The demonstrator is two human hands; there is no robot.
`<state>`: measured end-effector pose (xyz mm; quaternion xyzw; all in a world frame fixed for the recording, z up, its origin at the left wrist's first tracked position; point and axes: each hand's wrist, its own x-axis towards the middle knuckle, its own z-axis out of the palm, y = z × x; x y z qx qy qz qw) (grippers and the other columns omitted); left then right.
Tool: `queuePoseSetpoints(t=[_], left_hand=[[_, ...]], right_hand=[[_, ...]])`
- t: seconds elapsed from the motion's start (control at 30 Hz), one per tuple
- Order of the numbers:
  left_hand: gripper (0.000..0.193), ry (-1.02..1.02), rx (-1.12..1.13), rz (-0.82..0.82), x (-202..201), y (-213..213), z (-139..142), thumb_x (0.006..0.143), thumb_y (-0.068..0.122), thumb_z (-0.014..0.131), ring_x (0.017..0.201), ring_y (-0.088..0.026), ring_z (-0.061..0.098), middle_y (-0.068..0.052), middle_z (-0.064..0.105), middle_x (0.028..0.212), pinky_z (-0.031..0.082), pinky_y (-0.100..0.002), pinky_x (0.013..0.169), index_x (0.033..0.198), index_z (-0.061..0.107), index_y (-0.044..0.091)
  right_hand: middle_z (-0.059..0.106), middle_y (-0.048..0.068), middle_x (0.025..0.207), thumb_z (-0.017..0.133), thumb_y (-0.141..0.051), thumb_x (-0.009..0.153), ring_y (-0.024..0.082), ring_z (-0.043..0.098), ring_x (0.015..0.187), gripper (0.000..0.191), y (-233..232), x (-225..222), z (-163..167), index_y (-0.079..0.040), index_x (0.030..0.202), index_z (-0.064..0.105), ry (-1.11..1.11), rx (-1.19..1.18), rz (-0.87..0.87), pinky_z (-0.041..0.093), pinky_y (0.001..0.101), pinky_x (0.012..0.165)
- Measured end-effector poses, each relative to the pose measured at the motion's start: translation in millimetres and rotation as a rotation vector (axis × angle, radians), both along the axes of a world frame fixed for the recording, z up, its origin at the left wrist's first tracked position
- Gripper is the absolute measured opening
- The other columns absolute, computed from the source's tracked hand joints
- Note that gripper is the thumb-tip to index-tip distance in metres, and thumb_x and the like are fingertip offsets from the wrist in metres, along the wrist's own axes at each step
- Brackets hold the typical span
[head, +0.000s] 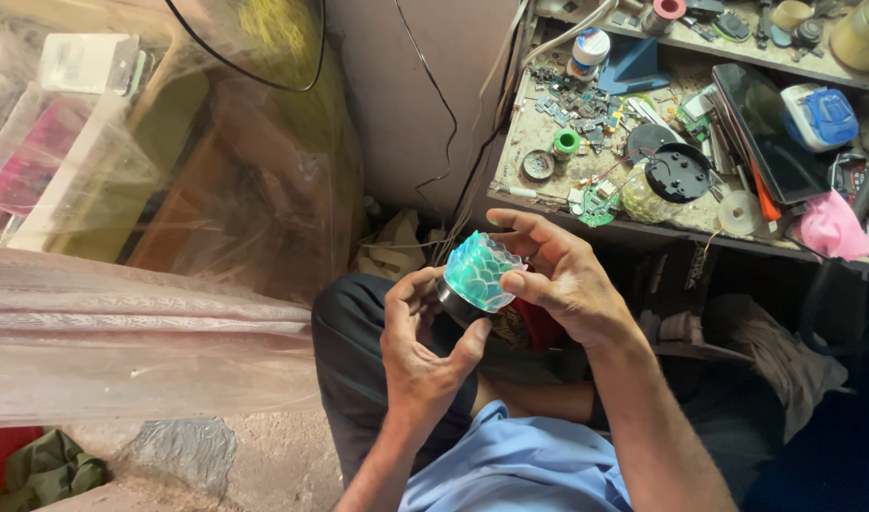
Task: The person sits cross-legged and uses a red utility knife to cut a wire, then connects it to a small cylindrical LED device. The device lights up with changing colors, and the person rotates it to inspect the light pattern.
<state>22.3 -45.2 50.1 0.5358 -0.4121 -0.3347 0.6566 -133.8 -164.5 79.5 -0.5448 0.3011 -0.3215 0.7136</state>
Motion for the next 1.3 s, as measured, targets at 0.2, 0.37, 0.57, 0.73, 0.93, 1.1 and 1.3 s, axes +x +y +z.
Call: queuePoseSetpoints(t=[0.2, 0.37, 0.57, 0.73, 0.93, 1.1, 1.3], left_hand=[[0.074, -0.070, -0.032, 0.040, -2, 1, -3, 0.079, 0.005, 0.083, 0.122, -0.021, 0.065, -0.017, 0.064, 0.134, 0.052, -0.033, 0.109, 0.140, 0.041, -0.002], [0.073, -0.035, -0.017, 0.021, -2, 0, -5, 0.079, 0.002, 0.080, 0.123, -0.022, 0.065, -0.018, 0.063, 0.135, 0.052, -0.034, 0.109, 0.140, 0.040, -0.002], [0.072, 0.051, -0.043, -0.019, 1, -1, -9, 0.081, -0.002, 0.075, 0.127, -0.022, 0.062, -0.020, 0.059, 0.139, 0.049, -0.034, 0.111, 0.142, 0.037, -0.001], [0.078, 0.102, -0.022, -0.047, 4, -2, -11, 0.081, -0.004, 0.075, 0.125, -0.022, 0.061, -0.020, 0.057, 0.140, 0.049, -0.034, 0.109, 0.146, 0.032, 0.000], [0.080, 0.175, -0.083, -0.107, 6, -3, -14, 0.082, -0.006, 0.073, 0.129, -0.023, 0.059, -0.020, 0.055, 0.143, 0.048, -0.035, 0.113, 0.149, 0.028, 0.000], [0.080, 0.159, -0.064, -0.105, 7, -4, -16, 0.082, -0.006, 0.072, 0.128, -0.023, 0.059, -0.021, 0.055, 0.143, 0.047, -0.036, 0.113, 0.149, 0.028, -0.001], [0.086, 0.120, -0.068, -0.161, 12, -3, -9, 0.081, -0.004, 0.073, 0.134, -0.024, 0.057, -0.020, 0.054, 0.146, 0.045, -0.036, 0.116, 0.153, 0.026, -0.001]], right_hand=[[0.067, 0.014, 0.129, 0.085, -0.026, 0.082, 0.019, 0.066, 0.119, 0.079, -1, 1, -5, 0.001, 0.148, 0.051, -0.031, -0.025, 0.019, 0.054, 0.0353, 0.104], [0.067, 0.013, 0.128, 0.086, -0.025, 0.082, 0.019, 0.066, 0.118, 0.078, -1, 2, -5, 0.001, 0.148, 0.052, -0.010, -0.040, 0.018, 0.054, 0.0355, 0.103], [0.069, 0.011, 0.128, 0.085, -0.021, 0.083, 0.016, 0.064, 0.119, 0.077, 1, 4, -2, 0.001, 0.148, 0.052, 0.091, -0.182, 0.010, 0.053, 0.0323, 0.105], [0.070, 0.010, 0.128, 0.085, -0.023, 0.082, 0.015, 0.065, 0.117, 0.078, 0, 6, 1, 0.000, 0.148, 0.052, 0.107, -0.178, 0.007, 0.053, 0.0321, 0.103], [0.070, 0.010, 0.128, 0.085, -0.027, 0.082, 0.015, 0.065, 0.116, 0.080, 1, 6, 4, 0.000, 0.149, 0.050, 0.147, -0.249, 0.011, 0.053, 0.0315, 0.103], [0.070, 0.010, 0.128, 0.086, -0.026, 0.081, 0.015, 0.065, 0.119, 0.080, 4, 7, 6, 0.000, 0.148, 0.051, 0.183, -0.276, 0.002, 0.052, 0.0312, 0.105], [0.071, 0.013, 0.128, 0.087, -0.027, 0.078, 0.014, 0.065, 0.117, 0.083, 3, 7, 10, 0.000, 0.148, 0.050, 0.214, -0.337, 0.018, 0.053, 0.0304, 0.105]])
